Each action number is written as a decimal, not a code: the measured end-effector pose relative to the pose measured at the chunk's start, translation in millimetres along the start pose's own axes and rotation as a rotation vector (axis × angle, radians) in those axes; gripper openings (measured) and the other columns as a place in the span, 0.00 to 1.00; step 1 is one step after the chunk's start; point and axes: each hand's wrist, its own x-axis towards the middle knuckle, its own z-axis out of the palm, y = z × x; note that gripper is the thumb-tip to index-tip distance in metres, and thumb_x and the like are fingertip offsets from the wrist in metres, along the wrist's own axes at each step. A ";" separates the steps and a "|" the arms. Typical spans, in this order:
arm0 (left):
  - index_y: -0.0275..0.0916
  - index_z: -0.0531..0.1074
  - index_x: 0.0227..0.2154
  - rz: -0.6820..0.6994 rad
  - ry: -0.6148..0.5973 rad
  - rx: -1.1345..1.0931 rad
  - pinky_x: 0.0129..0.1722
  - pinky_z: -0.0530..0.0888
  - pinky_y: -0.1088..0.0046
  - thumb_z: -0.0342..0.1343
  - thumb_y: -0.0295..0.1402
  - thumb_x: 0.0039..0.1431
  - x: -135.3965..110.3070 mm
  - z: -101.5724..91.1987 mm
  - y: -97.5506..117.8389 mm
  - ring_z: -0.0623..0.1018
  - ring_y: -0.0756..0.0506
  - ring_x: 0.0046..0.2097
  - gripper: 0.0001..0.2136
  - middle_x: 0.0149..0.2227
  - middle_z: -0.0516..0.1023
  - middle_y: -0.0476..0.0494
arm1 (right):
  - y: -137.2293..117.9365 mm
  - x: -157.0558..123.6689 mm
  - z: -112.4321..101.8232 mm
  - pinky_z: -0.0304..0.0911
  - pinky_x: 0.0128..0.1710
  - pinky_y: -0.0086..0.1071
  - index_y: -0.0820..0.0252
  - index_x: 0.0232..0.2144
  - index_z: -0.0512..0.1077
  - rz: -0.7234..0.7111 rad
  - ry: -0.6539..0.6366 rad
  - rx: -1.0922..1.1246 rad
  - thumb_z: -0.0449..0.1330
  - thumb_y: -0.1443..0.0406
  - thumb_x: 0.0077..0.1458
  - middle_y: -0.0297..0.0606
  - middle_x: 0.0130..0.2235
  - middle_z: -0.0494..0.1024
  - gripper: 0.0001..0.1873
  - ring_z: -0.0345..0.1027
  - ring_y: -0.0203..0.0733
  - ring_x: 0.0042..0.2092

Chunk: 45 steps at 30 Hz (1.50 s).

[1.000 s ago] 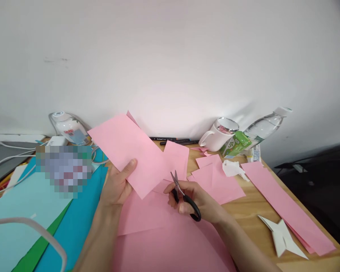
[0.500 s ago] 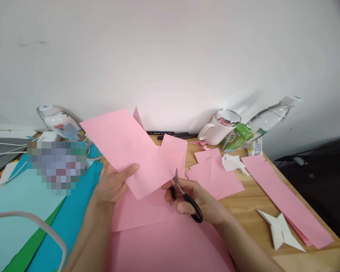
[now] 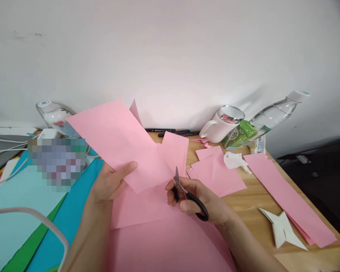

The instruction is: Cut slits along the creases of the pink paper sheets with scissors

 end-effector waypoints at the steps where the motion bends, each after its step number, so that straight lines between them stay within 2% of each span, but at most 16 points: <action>1: 0.46 0.67 0.51 0.000 0.001 0.002 0.44 0.75 0.70 0.64 0.26 0.46 -0.1 0.2 0.1 0.74 0.41 0.50 0.27 0.45 0.78 0.45 | 0.1 0.2 0.7 0.58 0.36 0.32 0.60 0.40 0.69 -0.002 0.008 0.003 0.68 0.57 0.42 0.37 0.34 0.70 0.24 0.62 0.37 0.36; 5: 0.45 0.67 0.51 0.004 0.020 0.012 0.45 0.75 0.70 0.65 0.26 0.44 -0.1 0.1 -0.3 0.74 0.41 0.50 0.28 0.45 0.78 0.46 | -1.2 0.7 3.5 0.58 0.36 0.31 0.59 0.39 0.68 -0.008 0.029 -0.008 0.68 0.57 0.42 0.37 0.35 0.68 0.23 0.61 0.37 0.36; 10: 0.44 0.67 0.52 0.006 0.015 0.005 0.41 0.76 0.72 0.65 0.27 0.44 0.1 0.0 -1.2 0.75 0.41 0.49 0.29 0.45 0.78 0.44 | -2.5 -0.5 1.8 0.58 0.34 0.30 0.59 0.39 0.69 -0.003 0.046 -0.019 0.68 0.57 0.42 0.36 0.34 0.68 0.22 0.60 0.36 0.34; 15: 0.44 0.68 0.51 -0.003 0.020 0.007 0.44 0.76 0.70 0.65 0.26 0.43 -1.1 1.8 0.6 0.74 0.40 0.50 0.28 0.44 0.79 0.44 | -0.4 -0.1 3.9 0.60 0.34 0.30 0.59 0.39 0.69 -0.027 0.054 -0.037 0.68 0.58 0.43 0.36 0.34 0.68 0.21 0.61 0.36 0.35; 20: 0.42 0.69 0.50 -0.059 0.054 -0.047 0.42 0.77 0.65 0.66 0.27 0.40 -3.1 3.5 3.3 0.77 0.37 0.46 0.29 0.41 0.80 0.42 | -2.9 0.5 5.9 0.60 0.42 0.33 0.60 0.35 0.69 -0.133 0.126 -0.271 0.68 0.63 0.43 0.36 0.34 0.69 0.16 0.63 0.38 0.38; 22: 0.42 0.70 0.50 -0.027 0.094 -0.078 0.44 0.77 0.63 0.66 0.26 0.40 -3.2 1.7 4.0 0.77 0.36 0.47 0.29 0.40 0.81 0.43 | -6.8 -1.6 0.3 0.61 0.41 0.34 0.61 0.33 0.69 -0.071 0.022 -0.277 0.68 0.63 0.43 0.37 0.34 0.71 0.15 0.65 0.38 0.37; 24: 0.43 0.70 0.49 0.027 0.125 -0.122 0.46 0.76 0.61 0.65 0.26 0.39 -3.4 -2.4 4.7 0.76 0.36 0.48 0.29 0.41 0.81 0.44 | -11.1 -4.3 -8.0 0.63 0.38 0.35 0.62 0.33 0.68 0.026 -0.165 -0.184 0.69 0.61 0.41 0.40 0.36 0.74 0.18 0.67 0.38 0.35; 26: 0.44 0.72 0.47 0.062 0.138 -0.177 0.46 0.76 0.61 0.65 0.27 0.38 -4.4 -7.6 5.0 0.76 0.35 0.47 0.27 0.40 0.81 0.46 | -13.6 -6.0 -15.2 0.64 0.39 0.38 0.62 0.33 0.66 0.040 -0.228 -0.089 0.68 0.59 0.43 0.43 0.37 0.77 0.19 0.70 0.40 0.35; 30: 0.43 0.77 0.35 -0.028 0.067 -0.232 0.37 0.79 0.61 0.67 0.29 0.32 -11.0 -11.5 2.9 0.80 0.36 0.35 0.20 0.28 0.81 0.47 | -6.5 -2.1 -15.0 0.60 0.47 0.45 0.58 0.33 0.60 -0.079 -0.069 0.083 0.64 0.55 0.49 0.46 0.39 0.77 0.19 0.72 0.43 0.38; 32: 0.43 0.77 0.27 -0.086 0.015 -0.211 0.32 0.79 0.63 0.68 0.30 0.33 -16.1 -7.0 0.1 0.80 0.38 0.29 0.13 0.20 0.79 0.50 | 1.1 2.0 -8.1 0.61 0.46 0.44 0.57 0.33 0.59 -0.103 -0.056 0.150 0.63 0.52 0.48 0.45 0.39 0.76 0.21 0.72 0.43 0.38; 34: 0.41 0.78 0.25 -0.142 -0.082 -0.182 0.32 0.79 0.62 0.69 0.31 0.31 -21.1 0.5 -3.3 0.81 0.37 0.30 0.13 0.21 0.79 0.48 | 8.1 5.8 0.5 0.63 0.41 0.38 0.56 0.33 0.59 -0.124 -0.046 0.195 0.65 0.51 0.45 0.40 0.35 0.75 0.23 0.71 0.40 0.35; 38: 0.42 0.78 0.30 -0.250 -0.304 -0.177 0.33 0.79 0.59 0.68 0.30 0.35 -27.4 14.8 -8.8 0.81 0.35 0.34 0.13 0.27 0.81 0.45 | 15.1 11.2 12.0 0.64 0.33 0.31 0.56 0.28 0.60 -0.122 0.065 0.272 0.69 0.55 0.41 0.33 0.28 0.70 0.22 0.67 0.36 0.29; 40: 0.41 0.78 0.32 -0.273 -0.376 -0.195 0.32 0.78 0.60 0.67 0.29 0.37 -28.4 18.4 -9.3 0.81 0.35 0.35 0.14 0.29 0.82 0.43 | 15.8 13.5 12.6 0.64 0.30 0.29 0.56 0.26 0.59 -0.102 0.135 0.348 0.70 0.57 0.37 0.30 0.26 0.68 0.24 0.65 0.35 0.27; 43: 0.39 0.77 0.35 -0.271 -0.363 -0.178 0.33 0.78 0.62 0.67 0.28 0.38 -27.1 16.4 -6.1 0.80 0.35 0.37 0.16 0.31 0.82 0.43 | 12.8 15.1 7.9 0.61 0.25 0.25 0.56 0.26 0.58 -0.120 0.297 0.409 0.73 0.60 0.32 0.26 0.23 0.65 0.27 0.62 0.31 0.24; 45: 0.39 0.77 0.36 -0.270 -0.301 -0.130 0.33 0.78 0.64 0.67 0.26 0.38 -23.8 10.2 -2.0 0.80 0.37 0.37 0.17 0.30 0.82 0.44 | 7.5 13.4 2.2 0.57 0.22 0.23 0.56 0.25 0.58 -0.195 0.475 0.341 0.73 0.62 0.31 0.24 0.21 0.64 0.27 0.59 0.30 0.22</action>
